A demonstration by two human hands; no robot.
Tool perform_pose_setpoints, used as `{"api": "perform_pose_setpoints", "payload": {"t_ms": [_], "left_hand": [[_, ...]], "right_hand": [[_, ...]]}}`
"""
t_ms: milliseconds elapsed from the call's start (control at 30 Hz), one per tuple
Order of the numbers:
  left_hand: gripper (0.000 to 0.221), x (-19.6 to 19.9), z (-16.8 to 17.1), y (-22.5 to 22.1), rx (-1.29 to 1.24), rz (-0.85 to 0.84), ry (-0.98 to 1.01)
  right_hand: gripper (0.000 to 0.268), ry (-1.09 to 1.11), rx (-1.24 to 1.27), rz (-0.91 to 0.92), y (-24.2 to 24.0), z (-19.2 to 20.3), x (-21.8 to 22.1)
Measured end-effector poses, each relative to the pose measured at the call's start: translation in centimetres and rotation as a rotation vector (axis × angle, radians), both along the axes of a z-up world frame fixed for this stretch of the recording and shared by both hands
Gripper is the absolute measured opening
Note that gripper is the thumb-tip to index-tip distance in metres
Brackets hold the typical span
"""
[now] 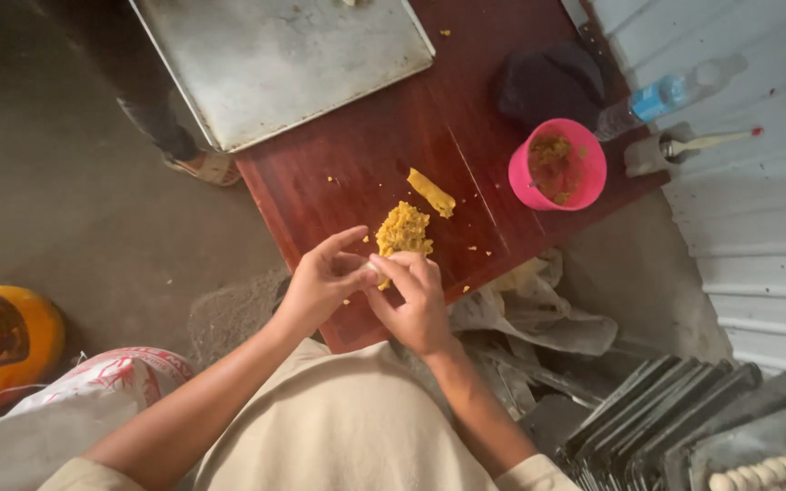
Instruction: Forming small dough balls and placing them onto a baking sheet for production.
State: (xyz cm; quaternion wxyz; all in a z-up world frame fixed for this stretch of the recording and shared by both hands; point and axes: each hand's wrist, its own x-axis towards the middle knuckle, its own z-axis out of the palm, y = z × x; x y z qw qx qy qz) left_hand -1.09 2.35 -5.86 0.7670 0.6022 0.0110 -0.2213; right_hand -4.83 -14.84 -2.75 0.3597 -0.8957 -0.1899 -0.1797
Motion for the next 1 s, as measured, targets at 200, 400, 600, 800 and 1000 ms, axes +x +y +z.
{"api": "perform_pose_setpoints", "payload": {"t_ms": [200,400,600,800,1000], "left_hand": [[0.072,1.7,0.0,1.0,0.038,0.000,0.134],[0.082,3.7,0.0,1.4,-0.028,-0.214,0.130],[0.073,3.0,-1.2,-0.8,-0.082,-0.456,-0.012],[0.078,0.3,-0.3,-5.3,0.020,-0.629,0.175],[0.074,-3.1,2.8,-10.3,0.090,-0.697,0.101]], "right_hand": [[0.051,0.025,0.015,-0.112,2.5,0.6,1.4],[0.039,0.001,-0.124,-0.270,2.3,-1.9,0.5],[0.047,0.058,-0.108,-0.435,2.4,1.5,-2.7],[0.051,0.117,-0.036,-0.649,-0.2,2.9,-8.6],[0.029,0.013,0.039,-0.947,-8.0,3.0,-15.7]]}}
